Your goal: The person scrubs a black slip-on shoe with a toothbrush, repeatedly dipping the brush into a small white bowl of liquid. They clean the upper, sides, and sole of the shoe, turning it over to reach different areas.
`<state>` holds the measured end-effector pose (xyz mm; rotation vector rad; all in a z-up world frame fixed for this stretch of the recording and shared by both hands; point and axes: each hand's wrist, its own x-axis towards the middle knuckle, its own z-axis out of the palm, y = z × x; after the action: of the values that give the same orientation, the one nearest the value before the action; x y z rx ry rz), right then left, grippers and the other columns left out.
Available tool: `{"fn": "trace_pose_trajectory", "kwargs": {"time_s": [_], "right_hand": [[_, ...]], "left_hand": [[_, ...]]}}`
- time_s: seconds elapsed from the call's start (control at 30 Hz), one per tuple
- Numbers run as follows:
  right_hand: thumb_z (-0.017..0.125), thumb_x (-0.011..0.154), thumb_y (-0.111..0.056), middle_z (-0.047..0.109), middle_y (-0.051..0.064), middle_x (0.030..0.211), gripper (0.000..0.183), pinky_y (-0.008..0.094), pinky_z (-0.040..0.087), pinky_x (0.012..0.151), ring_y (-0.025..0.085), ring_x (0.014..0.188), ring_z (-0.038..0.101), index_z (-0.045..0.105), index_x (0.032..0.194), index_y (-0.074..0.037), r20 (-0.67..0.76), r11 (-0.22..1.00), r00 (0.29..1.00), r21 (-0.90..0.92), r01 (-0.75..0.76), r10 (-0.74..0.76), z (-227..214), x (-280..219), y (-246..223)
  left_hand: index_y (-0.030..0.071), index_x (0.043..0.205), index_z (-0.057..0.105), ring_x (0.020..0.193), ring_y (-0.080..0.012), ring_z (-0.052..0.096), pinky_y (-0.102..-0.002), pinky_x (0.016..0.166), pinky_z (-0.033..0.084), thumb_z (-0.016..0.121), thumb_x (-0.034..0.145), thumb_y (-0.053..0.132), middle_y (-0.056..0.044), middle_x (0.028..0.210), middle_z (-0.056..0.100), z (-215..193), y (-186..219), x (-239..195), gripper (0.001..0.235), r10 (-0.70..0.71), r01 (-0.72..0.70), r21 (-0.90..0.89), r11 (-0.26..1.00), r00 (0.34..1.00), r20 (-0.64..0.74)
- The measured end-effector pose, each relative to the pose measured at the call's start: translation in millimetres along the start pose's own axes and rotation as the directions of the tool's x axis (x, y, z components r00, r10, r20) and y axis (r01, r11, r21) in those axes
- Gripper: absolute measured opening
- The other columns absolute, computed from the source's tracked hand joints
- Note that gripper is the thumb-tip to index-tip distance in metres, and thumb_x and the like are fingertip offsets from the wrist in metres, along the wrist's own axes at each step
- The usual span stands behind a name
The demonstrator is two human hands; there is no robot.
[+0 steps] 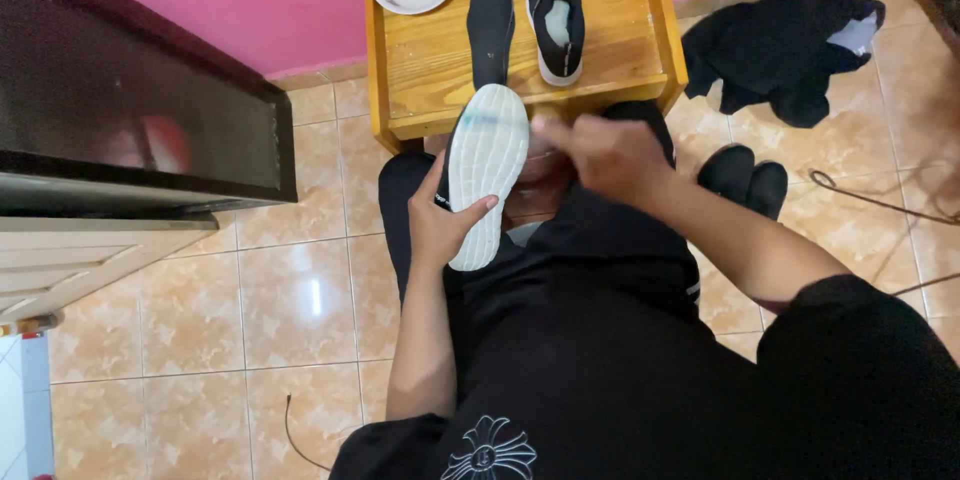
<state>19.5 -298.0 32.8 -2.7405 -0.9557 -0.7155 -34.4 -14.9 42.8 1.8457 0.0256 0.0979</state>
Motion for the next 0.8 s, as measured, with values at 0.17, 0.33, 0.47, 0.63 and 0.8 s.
{"fn": "trace_pose_trajectory", "kwargs": {"time_s": [0.17,0.33,0.47,0.63,0.8], "right_hand": [[0.04,0.102,-0.023,0.046,-0.004,0.07,0.046,0.034,0.048,0.049,0.023,0.054,0.056,0.068,0.136,-0.039,0.002,0.988,1.0,0.153,0.0,0.0,-22,2,-14],[0.038,0.102,-0.024,0.043,-0.008,0.069,0.054,0.033,0.044,0.047,0.015,0.052,0.051,0.061,0.148,-0.043,-0.076,0.993,0.997,-0.113,-0.016,0.008,-6,-7,-3],[0.042,0.102,-0.02,0.043,-0.006,0.072,0.047,0.03,0.046,0.051,0.019,0.051,0.048,0.068,0.138,-0.037,-0.047,0.987,0.999,0.159,0.013,-0.006,-15,-7,-10],[0.043,0.097,-0.015,0.04,-0.005,0.07,0.054,0.036,0.048,0.051,0.023,0.053,0.052,0.063,0.141,-0.037,-0.033,0.965,0.997,0.252,0.07,-0.064,-17,-15,-10],[0.041,0.101,-0.019,0.038,-0.004,0.068,0.052,0.038,0.045,0.05,0.026,0.052,0.049,0.062,0.145,-0.039,-0.003,0.968,1.0,0.252,-0.014,0.015,-13,-24,-5]], "left_hand": [[-0.002,0.148,0.05,0.137,-0.0372,0.051,-0.049,0.117,0.039,0.101,0.064,0.023,-0.027,0.142,0.058,1,1,-2,0.101,0.008,-0.008,-0.055,0.998,1.0,-0.007],[-0.001,0.148,0.05,0.138,-0.0361,0.05,-0.049,0.117,0.038,0.101,0.063,0.025,-0.026,0.142,0.058,5,1,-2,0.103,0.036,-0.036,-0.081,0.996,0.999,-0.001],[0.001,0.148,0.051,0.136,-0.0319,0.053,-0.048,0.116,0.04,0.102,0.063,0.022,-0.023,0.141,0.06,6,5,0,0.102,0.034,-0.031,-0.131,0.991,0.999,0.02],[0.001,0.149,0.05,0.136,-0.0326,0.052,-0.049,0.115,0.04,0.101,0.064,0.023,-0.023,0.141,0.06,13,5,5,0.101,0.057,-0.051,-0.183,0.982,0.998,0.03],[0.001,0.15,0.05,0.134,-0.033,0.054,-0.051,0.114,0.041,0.1,0.067,0.022,-0.024,0.14,0.061,9,-1,1,0.099,0.042,-0.036,-0.178,0.983,0.999,0.028]]}}
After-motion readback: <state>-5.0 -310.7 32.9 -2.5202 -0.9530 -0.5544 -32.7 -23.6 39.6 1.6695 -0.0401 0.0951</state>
